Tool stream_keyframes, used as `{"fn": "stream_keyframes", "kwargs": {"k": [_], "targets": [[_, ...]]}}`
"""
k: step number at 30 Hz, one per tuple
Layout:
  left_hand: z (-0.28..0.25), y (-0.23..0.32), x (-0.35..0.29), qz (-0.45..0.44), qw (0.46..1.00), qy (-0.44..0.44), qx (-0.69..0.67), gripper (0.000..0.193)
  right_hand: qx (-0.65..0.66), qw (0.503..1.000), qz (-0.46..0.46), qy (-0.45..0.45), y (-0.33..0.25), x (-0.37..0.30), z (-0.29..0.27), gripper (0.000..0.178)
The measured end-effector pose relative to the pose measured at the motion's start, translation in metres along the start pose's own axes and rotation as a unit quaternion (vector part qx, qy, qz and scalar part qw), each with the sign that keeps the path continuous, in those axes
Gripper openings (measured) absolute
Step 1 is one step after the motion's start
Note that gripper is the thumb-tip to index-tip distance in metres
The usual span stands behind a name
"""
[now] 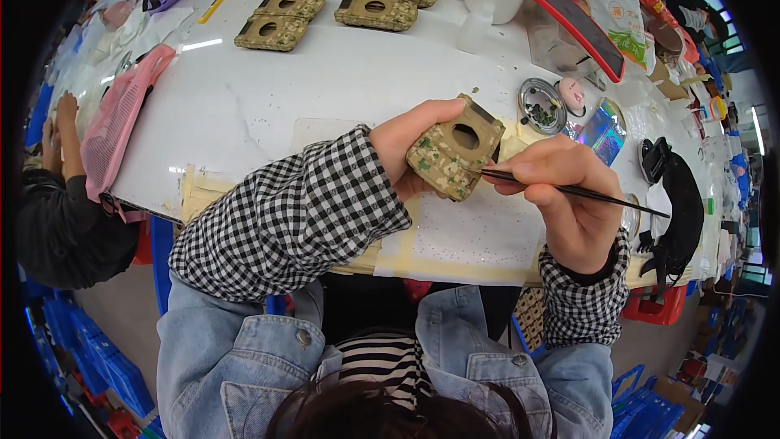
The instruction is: Painting and detailing small camouflage-patterned toy tanks using a brush and a palette at a workstation.
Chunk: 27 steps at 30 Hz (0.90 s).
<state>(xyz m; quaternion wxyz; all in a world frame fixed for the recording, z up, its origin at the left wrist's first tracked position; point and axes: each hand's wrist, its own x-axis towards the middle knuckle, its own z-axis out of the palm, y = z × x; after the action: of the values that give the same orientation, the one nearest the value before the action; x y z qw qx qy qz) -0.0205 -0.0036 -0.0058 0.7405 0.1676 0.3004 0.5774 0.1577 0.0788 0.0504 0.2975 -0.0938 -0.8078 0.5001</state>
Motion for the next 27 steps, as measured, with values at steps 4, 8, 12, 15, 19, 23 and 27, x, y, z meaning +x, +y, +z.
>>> {"fn": "stream_keyframes", "kwargs": {"k": [4, 8, 12, 15, 19, 23, 27], "targets": [[0.000, 0.000, 0.000, -0.001, 1.000, 0.002, 0.004, 0.049, -0.011, 1.000, -0.007, -0.009, 0.000, 0.001, 0.000, 0.014], [-0.001, 0.000, 0.000, -0.004, 1.000, 0.000, 0.004, 0.048, -0.020, 1.000, -0.011, -0.013, 0.000, 0.002, -0.001, 0.015], [0.002, 0.002, 0.000, -0.013, 1.000, 0.023, -0.007, 0.045, -0.027, 0.999, -0.022, -0.019, 0.000, 0.003, -0.001, 0.015], [0.012, 0.003, -0.002, -0.012, 0.998, 0.068, -0.009, 0.039, -0.030, 0.999, -0.025, -0.022, 0.001, 0.003, -0.001, 0.015], [0.012, 0.003, -0.002, -0.012, 0.998, 0.067, -0.007, 0.039, -0.036, 0.999, -0.032, -0.024, 0.001, 0.003, -0.001, 0.015], [0.000, 0.000, -0.001, 0.001, 1.000, 0.015, -0.001, 0.049, -0.042, 0.998, -0.035, -0.026, 0.001, 0.003, -0.001, 0.015], [0.003, 0.001, -0.002, 0.000, 1.000, 0.017, -0.004, 0.049, -0.052, 0.997, -0.042, -0.031, 0.000, 0.004, -0.002, 0.015]]}}
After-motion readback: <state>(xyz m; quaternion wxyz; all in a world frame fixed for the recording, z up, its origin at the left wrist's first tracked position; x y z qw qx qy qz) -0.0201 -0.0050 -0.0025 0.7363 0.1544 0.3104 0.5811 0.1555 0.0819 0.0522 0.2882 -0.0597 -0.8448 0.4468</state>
